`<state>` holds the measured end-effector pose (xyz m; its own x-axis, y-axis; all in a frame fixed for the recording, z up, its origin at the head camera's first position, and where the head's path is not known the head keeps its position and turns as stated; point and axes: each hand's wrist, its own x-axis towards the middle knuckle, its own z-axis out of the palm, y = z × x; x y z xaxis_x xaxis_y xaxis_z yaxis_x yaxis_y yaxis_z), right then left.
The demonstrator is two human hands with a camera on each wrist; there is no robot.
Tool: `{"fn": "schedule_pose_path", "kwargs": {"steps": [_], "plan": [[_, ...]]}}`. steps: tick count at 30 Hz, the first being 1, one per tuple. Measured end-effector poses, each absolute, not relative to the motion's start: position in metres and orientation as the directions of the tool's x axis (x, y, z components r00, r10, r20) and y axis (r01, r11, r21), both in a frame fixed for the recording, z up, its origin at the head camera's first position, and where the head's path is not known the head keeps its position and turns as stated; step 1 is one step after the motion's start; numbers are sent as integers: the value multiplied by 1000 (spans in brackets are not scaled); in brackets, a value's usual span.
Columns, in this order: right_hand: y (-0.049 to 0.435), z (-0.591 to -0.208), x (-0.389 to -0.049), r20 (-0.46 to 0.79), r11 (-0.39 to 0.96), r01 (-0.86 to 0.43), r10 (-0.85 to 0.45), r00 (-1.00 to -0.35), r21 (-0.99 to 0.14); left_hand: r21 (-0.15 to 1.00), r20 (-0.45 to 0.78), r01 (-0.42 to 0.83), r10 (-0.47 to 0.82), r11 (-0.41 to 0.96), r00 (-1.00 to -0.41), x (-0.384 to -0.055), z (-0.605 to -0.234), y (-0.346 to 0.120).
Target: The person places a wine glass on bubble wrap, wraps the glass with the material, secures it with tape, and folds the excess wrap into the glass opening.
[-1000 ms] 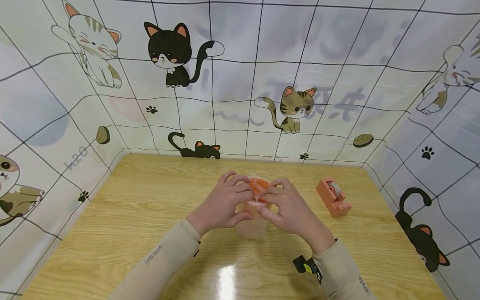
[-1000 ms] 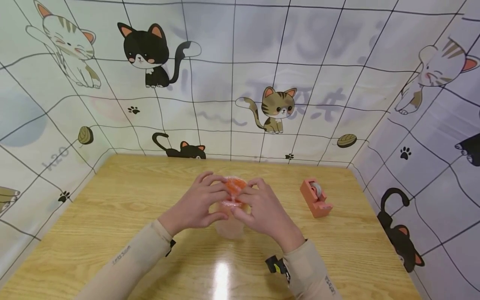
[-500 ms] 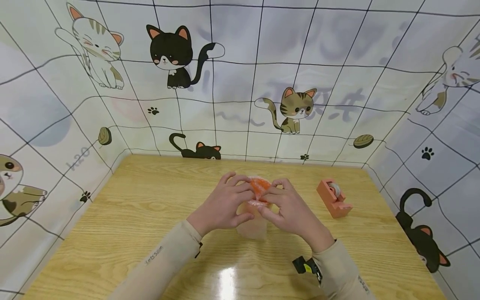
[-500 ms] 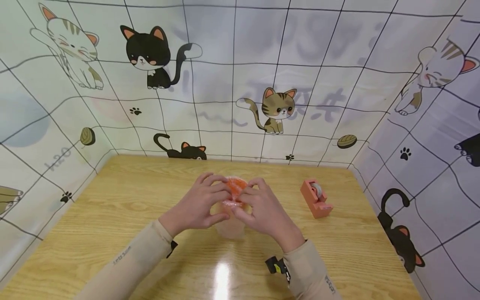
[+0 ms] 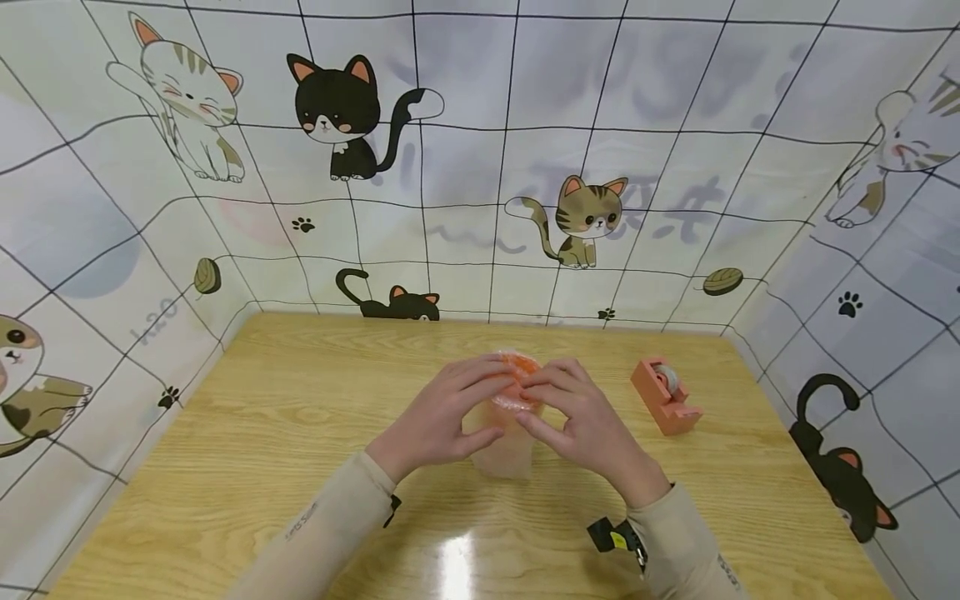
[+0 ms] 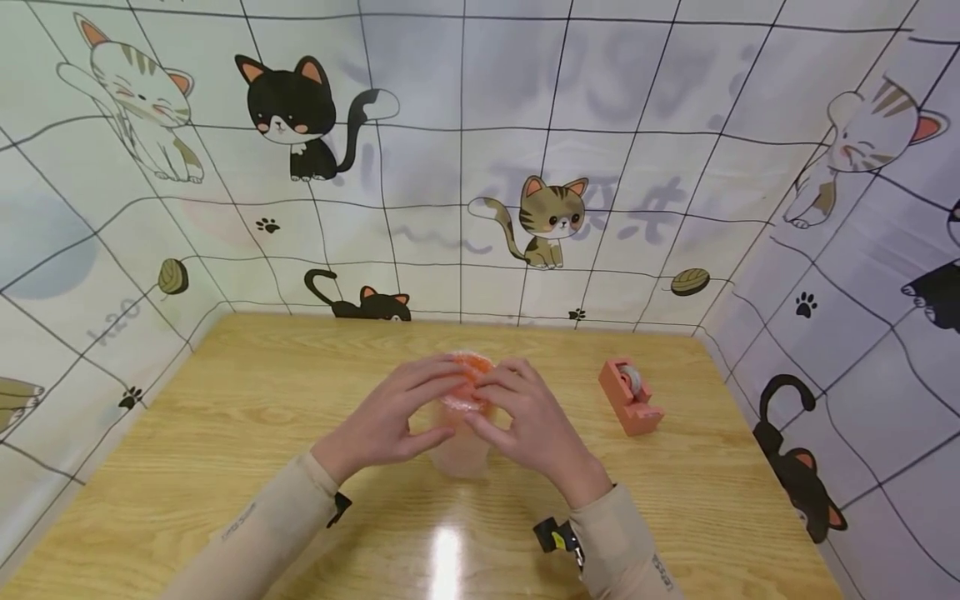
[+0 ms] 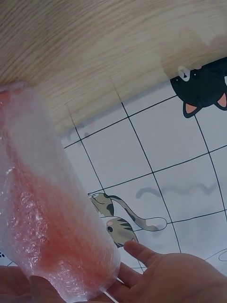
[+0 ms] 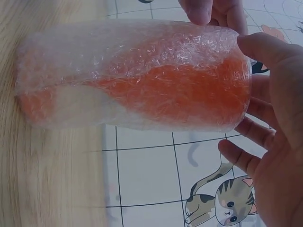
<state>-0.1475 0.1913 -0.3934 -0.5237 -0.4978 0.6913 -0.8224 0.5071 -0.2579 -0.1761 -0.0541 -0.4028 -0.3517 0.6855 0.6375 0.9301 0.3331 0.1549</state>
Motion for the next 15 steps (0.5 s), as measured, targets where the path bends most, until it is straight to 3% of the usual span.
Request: {"fn": "schedule_pose_path", "kwargs": {"steps": [15], "plan": [[197, -391, -146, 769, 475, -848, -442, -461, -236, 130, 673, 880, 611, 457, -417, -175, -405, -69]]}}
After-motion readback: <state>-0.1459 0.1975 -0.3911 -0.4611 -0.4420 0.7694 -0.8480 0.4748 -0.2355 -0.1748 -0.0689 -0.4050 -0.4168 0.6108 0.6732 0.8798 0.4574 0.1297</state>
